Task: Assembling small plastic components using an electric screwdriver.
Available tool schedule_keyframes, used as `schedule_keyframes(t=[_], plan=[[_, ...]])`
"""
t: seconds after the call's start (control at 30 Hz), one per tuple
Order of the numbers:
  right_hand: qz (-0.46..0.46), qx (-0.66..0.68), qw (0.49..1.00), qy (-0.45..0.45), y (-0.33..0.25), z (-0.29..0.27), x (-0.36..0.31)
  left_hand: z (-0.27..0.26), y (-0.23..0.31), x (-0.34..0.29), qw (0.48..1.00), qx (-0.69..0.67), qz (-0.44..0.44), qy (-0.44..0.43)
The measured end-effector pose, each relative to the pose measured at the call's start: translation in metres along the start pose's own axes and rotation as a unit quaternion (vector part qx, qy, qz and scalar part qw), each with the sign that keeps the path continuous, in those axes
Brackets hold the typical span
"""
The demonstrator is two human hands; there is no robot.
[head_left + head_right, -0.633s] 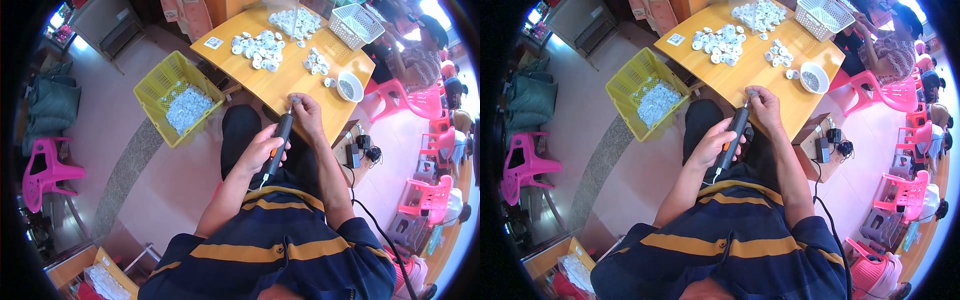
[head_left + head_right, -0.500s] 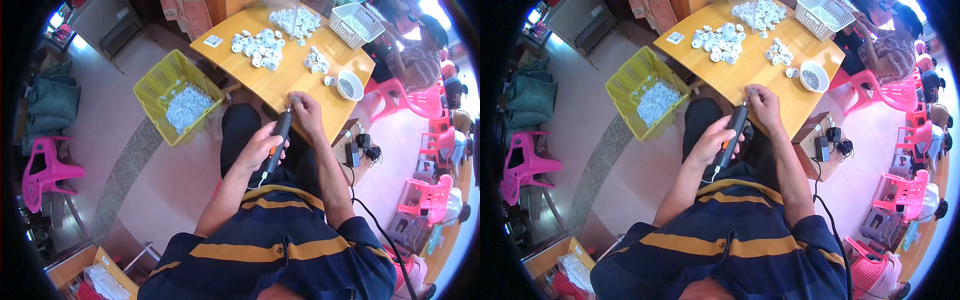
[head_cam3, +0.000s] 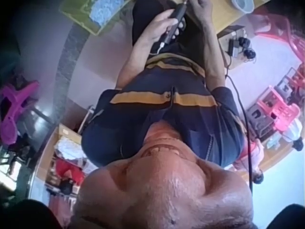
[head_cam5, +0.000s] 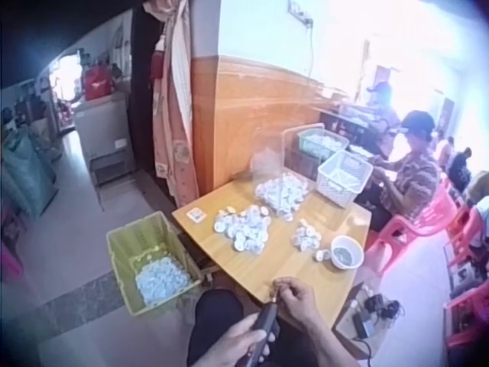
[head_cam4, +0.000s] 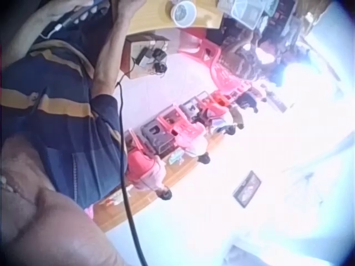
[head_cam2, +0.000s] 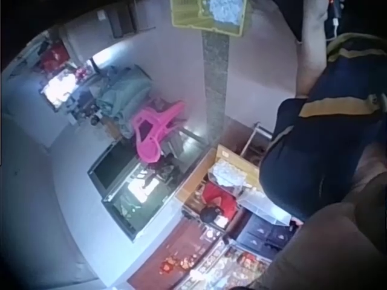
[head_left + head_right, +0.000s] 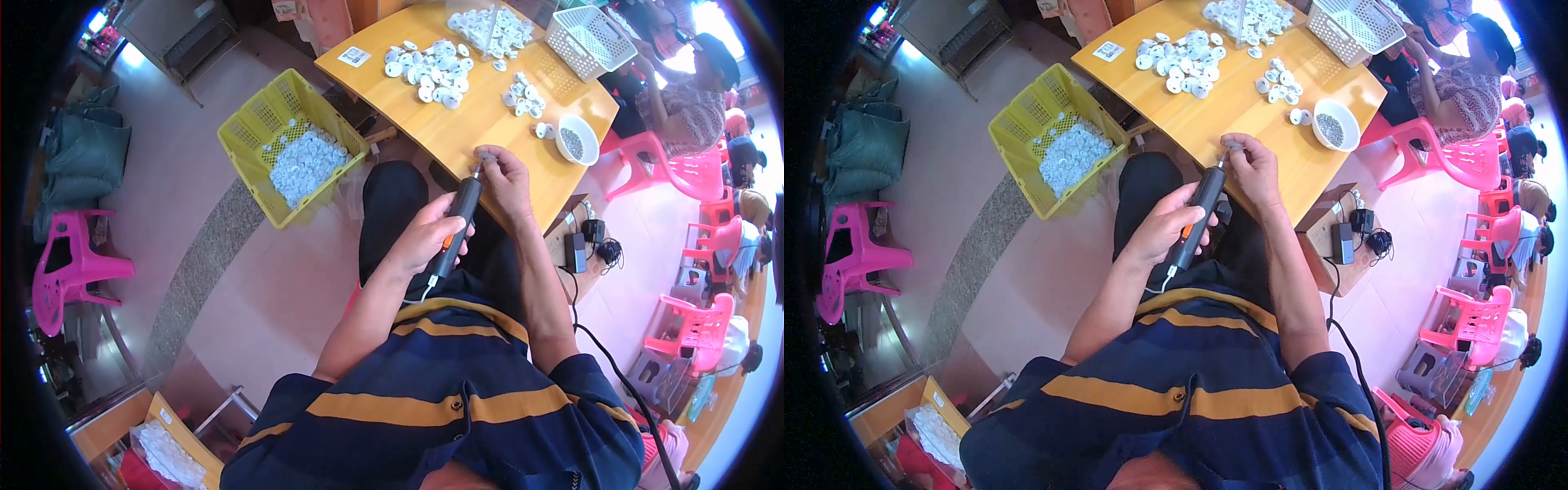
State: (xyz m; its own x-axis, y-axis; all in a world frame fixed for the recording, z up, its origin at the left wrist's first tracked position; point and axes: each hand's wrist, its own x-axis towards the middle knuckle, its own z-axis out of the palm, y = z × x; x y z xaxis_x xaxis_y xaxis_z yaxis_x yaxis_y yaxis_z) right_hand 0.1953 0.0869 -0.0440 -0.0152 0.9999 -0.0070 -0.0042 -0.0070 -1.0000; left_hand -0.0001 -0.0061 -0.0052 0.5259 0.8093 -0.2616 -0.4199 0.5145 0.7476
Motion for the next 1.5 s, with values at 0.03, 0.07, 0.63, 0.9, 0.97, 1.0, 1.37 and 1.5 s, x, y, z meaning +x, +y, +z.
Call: schedule_keyframes(t=[0.03,0.07,0.63,0.9,0.97,1.0,1.37,1.5], plan=[[0.001,-0.001,1.0,-0.001,-0.001,0.001,0.0,0.0,0.0,0.0,1.0,-0.001,0.0,0.001],[-0.007,-0.004,1.0,-0.001,-0.002,0.001,0.0,0.001,0.001,0.0,1.0,0.006,0.0,0.005],[-0.017,0.01,1.0,-0.015,-0.012,0.003,0.003,0.004,0.006,0.0,0.999,-0.023,0.0,0.023],[0.053,0.03,0.996,-0.058,-0.019,0.021,0.026,-0.014,0.005,-0.002,0.987,-0.128,0.076,0.057],[0.042,0.009,0.998,-0.055,-0.024,0.032,0.031,-0.018,0.004,-0.002,0.982,-0.128,0.103,0.091],[0.045,-0.056,0.996,-0.062,-0.026,0.035,0.035,-0.021,0.005,-0.004,0.977,-0.12,0.12,0.13],[-0.152,-0.289,0.945,0.021,-0.035,0.018,0.085,-0.012,0.011,-0.004,0.976,-0.097,0.105,0.163],[-0.144,-0.404,0.901,0.069,-0.07,-0.05,0.084,-0.013,0.006,-0.006,0.983,-0.084,0.091,0.136]])
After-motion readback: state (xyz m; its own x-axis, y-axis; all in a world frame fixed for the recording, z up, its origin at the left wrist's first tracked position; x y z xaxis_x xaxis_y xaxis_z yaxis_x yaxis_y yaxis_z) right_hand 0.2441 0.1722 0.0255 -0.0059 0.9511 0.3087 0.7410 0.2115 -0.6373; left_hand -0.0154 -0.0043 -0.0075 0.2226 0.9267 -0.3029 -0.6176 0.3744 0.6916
